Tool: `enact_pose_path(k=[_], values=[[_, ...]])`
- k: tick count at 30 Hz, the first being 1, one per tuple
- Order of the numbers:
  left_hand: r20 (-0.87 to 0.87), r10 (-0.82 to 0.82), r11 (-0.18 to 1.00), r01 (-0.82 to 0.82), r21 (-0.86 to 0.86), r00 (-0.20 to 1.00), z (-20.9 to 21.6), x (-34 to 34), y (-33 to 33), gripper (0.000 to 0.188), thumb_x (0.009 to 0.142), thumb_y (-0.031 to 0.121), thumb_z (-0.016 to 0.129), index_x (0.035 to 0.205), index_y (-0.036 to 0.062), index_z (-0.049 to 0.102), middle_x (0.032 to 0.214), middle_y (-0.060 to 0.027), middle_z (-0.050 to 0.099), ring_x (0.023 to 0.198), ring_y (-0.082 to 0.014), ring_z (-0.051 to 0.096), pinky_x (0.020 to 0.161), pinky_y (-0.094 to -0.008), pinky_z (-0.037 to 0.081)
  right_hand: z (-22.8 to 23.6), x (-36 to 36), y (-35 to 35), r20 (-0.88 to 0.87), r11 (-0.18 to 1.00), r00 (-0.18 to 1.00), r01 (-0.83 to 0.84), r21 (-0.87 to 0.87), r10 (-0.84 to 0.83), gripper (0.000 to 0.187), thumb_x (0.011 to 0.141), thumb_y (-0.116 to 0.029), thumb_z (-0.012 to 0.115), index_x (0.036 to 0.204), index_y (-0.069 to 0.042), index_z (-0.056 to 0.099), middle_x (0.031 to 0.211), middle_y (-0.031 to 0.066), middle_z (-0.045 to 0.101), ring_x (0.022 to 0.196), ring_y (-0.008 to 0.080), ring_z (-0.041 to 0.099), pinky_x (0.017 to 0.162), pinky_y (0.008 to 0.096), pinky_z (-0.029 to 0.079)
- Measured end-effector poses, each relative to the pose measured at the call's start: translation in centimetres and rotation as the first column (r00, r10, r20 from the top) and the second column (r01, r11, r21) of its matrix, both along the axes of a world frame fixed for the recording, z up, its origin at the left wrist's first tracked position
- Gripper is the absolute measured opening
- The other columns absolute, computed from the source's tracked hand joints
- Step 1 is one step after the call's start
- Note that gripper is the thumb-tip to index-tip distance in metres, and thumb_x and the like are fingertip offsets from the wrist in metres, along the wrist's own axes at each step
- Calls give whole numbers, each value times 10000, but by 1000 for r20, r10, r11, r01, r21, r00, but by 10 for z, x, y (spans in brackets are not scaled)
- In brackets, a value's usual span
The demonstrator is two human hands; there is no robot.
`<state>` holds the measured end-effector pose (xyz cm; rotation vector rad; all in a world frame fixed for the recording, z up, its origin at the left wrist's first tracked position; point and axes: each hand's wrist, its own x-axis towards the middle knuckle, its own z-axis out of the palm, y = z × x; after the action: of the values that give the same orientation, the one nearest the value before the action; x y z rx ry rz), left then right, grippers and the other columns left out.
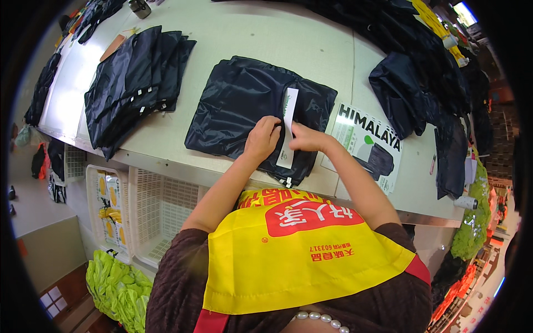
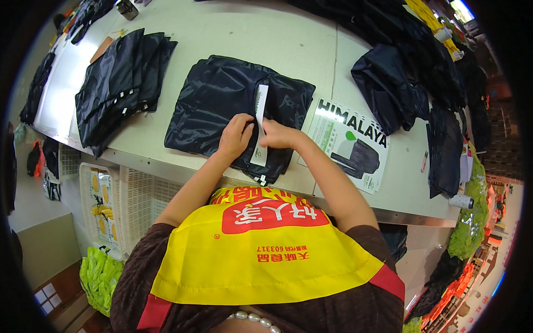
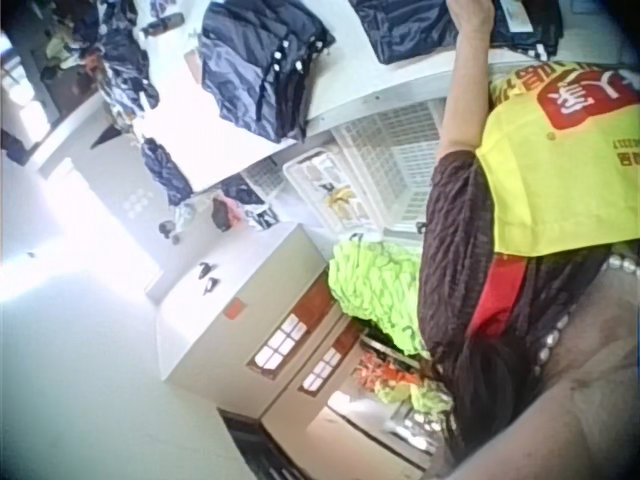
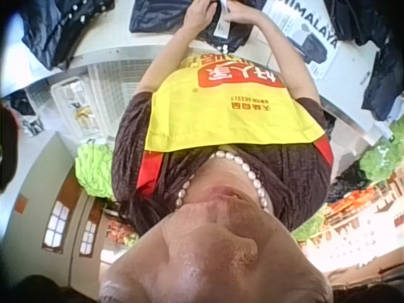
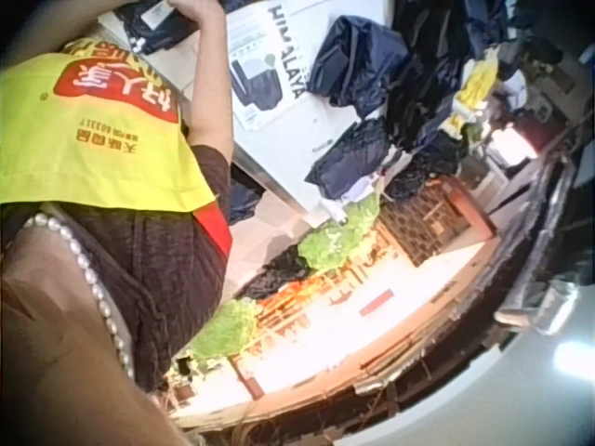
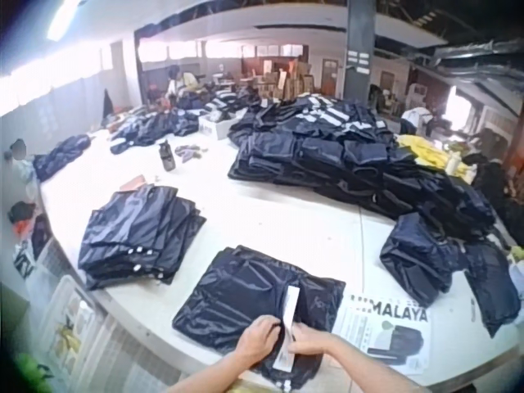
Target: The person repeatedly inserts a white paper insert into a black garment, folds the garment, and stacks it on the table. The process is repeated for multiple garments in a consistent sequence.
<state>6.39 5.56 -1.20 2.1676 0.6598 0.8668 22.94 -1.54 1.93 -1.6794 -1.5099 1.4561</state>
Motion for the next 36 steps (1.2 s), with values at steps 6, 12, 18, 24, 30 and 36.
enact_pose_path(k=[6, 12, 18, 24, 30, 36], values=[[-263, -24, 987, 65, 149, 964, 19, 4, -9, 461, 763, 323, 646, 1165, 135, 522, 1143, -146, 501, 962, -311, 542, 768, -369, 483, 66, -7, -14, 878, 834, 306, -526, -165, 367, 182, 671, -166, 639, 824, -77, 678, 949, 67, 594, 957, 241, 501, 751, 333, 421], [-520, -33, 979, 131, 154, 854, 33, 16, -11, 544, 723, 374, 668, 1216, 209, 507, 1232, -164, 444, 1010, -334, 516, 782, -416, 487, 128, 17, -36, 859, 750, 499, -609, 259, 109, 214, 673, -74, 627, 886, -80, 651, 932, 105, 542, 981, 256, 493, 819, 352, 414], [-193, -201, 969, 223, 103, 960, -2, -11, -19, 325, 776, 144, 577, 1095, 80, 574, 1119, -141, 533, 981, -305, 539, 807, -405, 468, 32, 25, -49, 479, 725, 647, 170, 667, -593, 542, 782, -233, 644, 1206, 36, 440, 1134, 197, 540, 1044, 335, 527, 881, 381, 430], [-161, -50, 720, -76, -690, 986, 44, -77, -49, 235, 860, 246, 566, 906, 20, 615, 750, -66, 608, 679, -122, 587, 588, -252, 477, -19, 17, -32, 146, 633, 618, 767, 108, -773, 554, 692, -353, 719, 1042, 32, 530, 754, 153, 631, 773, 297, 630, 714, 367, 496], [-259, -46, 200, -245, -949, 965, 30, -122, -67, 399, 895, 405, 522, 855, 16, 600, 695, -44, 594, 554, -99, 540, 487, -188, 428, -20, 20, -35, 550, 825, 643, 541, 166, -533, 447, 674, -444, 697, 717, -23, 553, 751, 171, 621, 719, 327, 602, 626, 409, 457], [-131, -100, -117, -143, -983, 986, 35, -116, -61, 653, 835, 597, 481, 1095, -1, 532, 936, -139, 588, 789, -198, 594, 679, -272, 490, -7, 24, -28, -33, 735, 736, 676, 52, -676, 187, 751, -203, 651, 739, -65, 525, 759, 78, 611, 579, 169, 582, 463, 315, 460]])
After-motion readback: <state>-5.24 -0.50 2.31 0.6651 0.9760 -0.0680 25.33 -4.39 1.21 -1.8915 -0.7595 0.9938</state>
